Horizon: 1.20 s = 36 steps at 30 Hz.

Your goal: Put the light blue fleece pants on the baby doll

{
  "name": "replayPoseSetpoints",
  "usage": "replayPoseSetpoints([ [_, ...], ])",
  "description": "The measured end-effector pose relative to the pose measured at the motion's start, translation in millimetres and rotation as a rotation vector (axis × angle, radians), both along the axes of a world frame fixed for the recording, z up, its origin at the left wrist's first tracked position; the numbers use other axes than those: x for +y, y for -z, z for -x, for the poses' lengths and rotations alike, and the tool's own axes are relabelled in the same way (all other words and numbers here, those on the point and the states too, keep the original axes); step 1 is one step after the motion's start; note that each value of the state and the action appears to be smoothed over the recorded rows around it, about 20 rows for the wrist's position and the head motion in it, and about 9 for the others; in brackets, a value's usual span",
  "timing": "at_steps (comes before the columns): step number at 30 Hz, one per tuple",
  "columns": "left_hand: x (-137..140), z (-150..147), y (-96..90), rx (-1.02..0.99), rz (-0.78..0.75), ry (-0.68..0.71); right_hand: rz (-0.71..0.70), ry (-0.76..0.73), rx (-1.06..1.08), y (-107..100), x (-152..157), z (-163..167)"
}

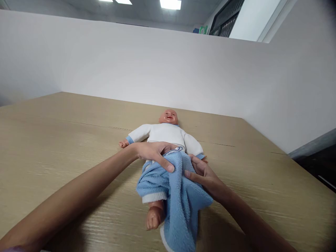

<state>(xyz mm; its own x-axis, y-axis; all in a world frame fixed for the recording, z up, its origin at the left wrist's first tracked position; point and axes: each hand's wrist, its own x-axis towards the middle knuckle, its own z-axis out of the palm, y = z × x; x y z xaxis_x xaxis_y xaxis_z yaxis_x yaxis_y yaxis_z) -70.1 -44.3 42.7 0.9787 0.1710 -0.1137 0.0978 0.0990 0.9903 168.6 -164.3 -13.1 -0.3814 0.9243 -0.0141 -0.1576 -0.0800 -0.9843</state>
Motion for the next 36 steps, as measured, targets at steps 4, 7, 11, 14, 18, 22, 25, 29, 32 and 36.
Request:
replayPoseSetpoints([
  [4, -4.6, -1.2, -2.1, 0.057, 0.047, -0.107, -0.017, -0.013, 0.007, -3.8, 1.1, 0.6],
  [7, -7.4, -1.2, -7.5, 0.124, -0.023, -0.153, -0.006, -0.018, 0.015, -8.7, 0.0, -0.8],
  [11, -8.1, 0.9, -13.9, 0.162, -0.229, -0.034, 0.001, -0.048, 0.017, -16.0, -3.4, -3.6],
  [14, -6.0, 2.2, -13.2, 0.141, -0.255, 0.041, -0.027, -0.126, -0.054, -18.2, -4.6, -6.9],
  [18, -5.5, 1.2, -7.8, 0.075, -0.316, -0.008, -0.061, -0.169, -0.335, -16.6, -4.4, -11.2],
  [22, -11.1, 1.4, -5.1, -0.037, -0.272, -0.038, -0.122, -0.167, -0.387, -13.5, -3.8, -10.8],
  [25, -15.9, 3.7, -8.3, 0.069, -0.392, -0.069, -0.11, -0.149, -0.138, -12.5, -3.8, -7.2],
  [29, -18.3, 5.7, -12.2, 0.19, -0.438, 0.046, -0.115, -0.038, 0.086, -15.3, -4.6, -3.7],
  [32, -18.5, 6.1, -10.6, 0.151, -0.323, 0.098, -0.045, -0.127, 0.0, -19.0, -5.7, -7.2],
  [36, -19.6, 6.7, -8.5, 0.039, -0.335, -0.033, 0.094, -0.471, -0.19, -18.7, -9.8, -17.2],
])
